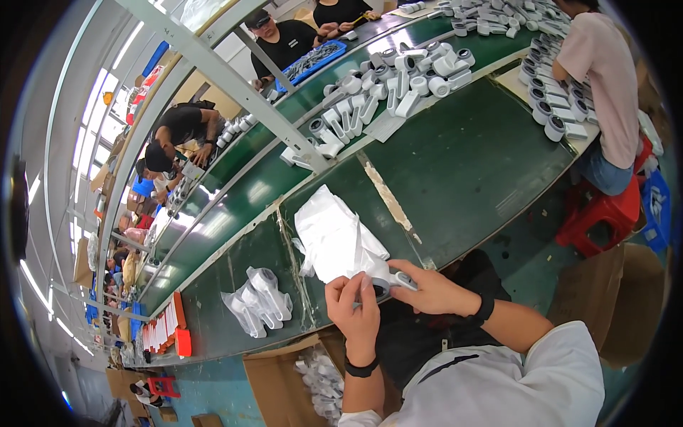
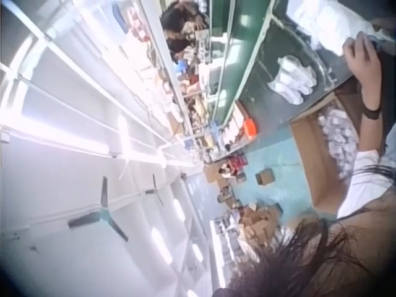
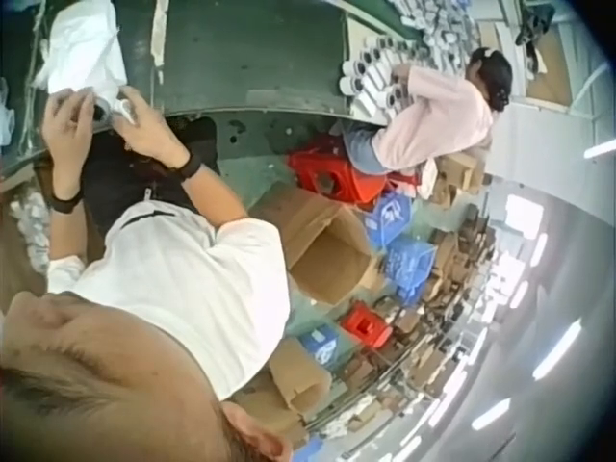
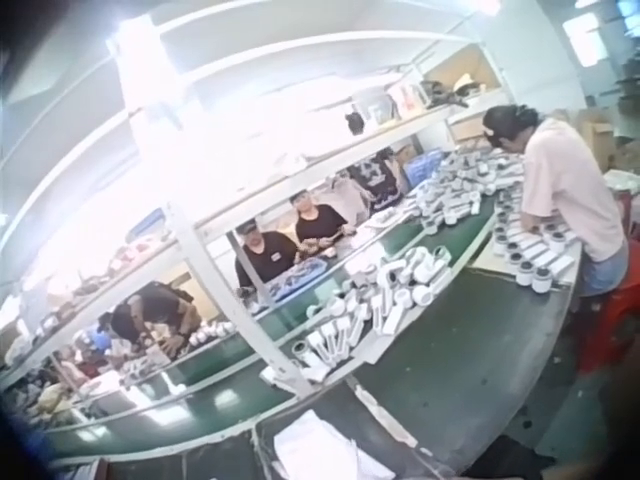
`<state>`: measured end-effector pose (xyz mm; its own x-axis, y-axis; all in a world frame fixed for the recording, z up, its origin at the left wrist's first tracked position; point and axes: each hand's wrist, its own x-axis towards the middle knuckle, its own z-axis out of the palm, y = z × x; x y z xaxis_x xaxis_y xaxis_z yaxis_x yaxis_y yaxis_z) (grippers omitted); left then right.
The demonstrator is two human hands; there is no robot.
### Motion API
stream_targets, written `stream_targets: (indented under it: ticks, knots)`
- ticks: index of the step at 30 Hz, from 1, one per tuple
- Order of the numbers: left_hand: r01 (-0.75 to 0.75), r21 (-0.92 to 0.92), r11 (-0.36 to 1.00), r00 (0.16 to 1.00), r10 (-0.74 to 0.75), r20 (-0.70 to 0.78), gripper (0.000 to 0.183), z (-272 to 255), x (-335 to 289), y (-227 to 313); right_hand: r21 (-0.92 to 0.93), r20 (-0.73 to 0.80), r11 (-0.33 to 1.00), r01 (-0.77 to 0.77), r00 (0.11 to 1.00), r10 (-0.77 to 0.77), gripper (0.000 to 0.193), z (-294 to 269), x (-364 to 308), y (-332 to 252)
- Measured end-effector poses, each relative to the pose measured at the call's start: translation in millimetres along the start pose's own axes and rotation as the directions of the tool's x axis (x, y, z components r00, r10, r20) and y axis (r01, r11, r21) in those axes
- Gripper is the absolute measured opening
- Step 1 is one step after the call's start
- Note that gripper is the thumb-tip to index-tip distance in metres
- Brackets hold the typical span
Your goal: The person bags handheld fans by sliding each fan into a plastic bag and placing it into a cardboard box. After repeating this several times, the person adjusts a stack of plastic bags on the table.
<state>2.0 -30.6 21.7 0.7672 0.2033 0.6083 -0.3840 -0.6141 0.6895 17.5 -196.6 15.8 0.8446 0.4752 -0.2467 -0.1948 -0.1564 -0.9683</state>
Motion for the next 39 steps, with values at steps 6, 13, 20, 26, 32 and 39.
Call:
stream_targets:
  ticks: [6,13,20,26,32,39]
  knots:
    - [-0.154,0.096,0.983,0.988,0.153,0.022,0.015,1.0,-1.6,-8.0,0.209,0.085,0.971,-0.116,0.991,0.1,0.06,5.8,2.9,-0.6]
    - [-0.174,0.104,0.979,0.982,0.164,0.093,0.017,-1.5,-0.7,-5.3,0.239,0.119,0.964,-0.114,0.989,0.088,0.069,-1.3,0.9,-8.0]
    - [-0.167,0.064,0.984,0.981,0.159,0.111,0.019,-5.7,0.4,-2.3,0.371,0.238,0.91,-0.186,0.966,0.1,0.066,-4.2,5.1,-8.1]
    - [-0.01,-0.218,0.976,0.958,0.072,0.278,0.018,0.6,-12.0,-2.2,0.565,0.158,0.808,-0.165,0.983,0.091,0.052,0.9,11.1,-12.6]
    - [-0.054,-0.31,0.949,0.914,0.172,0.368,0.011,-1.5,-16.6,6.5,0.533,-0.166,0.827,0.178,0.981,-0.104,0.045,10.0,30.9,16.8]
    - [0.344,-0.528,0.776,0.923,-0.382,0.041,0.034,9.0,-38.4,-25.1,0.311,-0.398,0.883,0.352,0.892,-0.215,0.048,21.2,34.7,14.3]
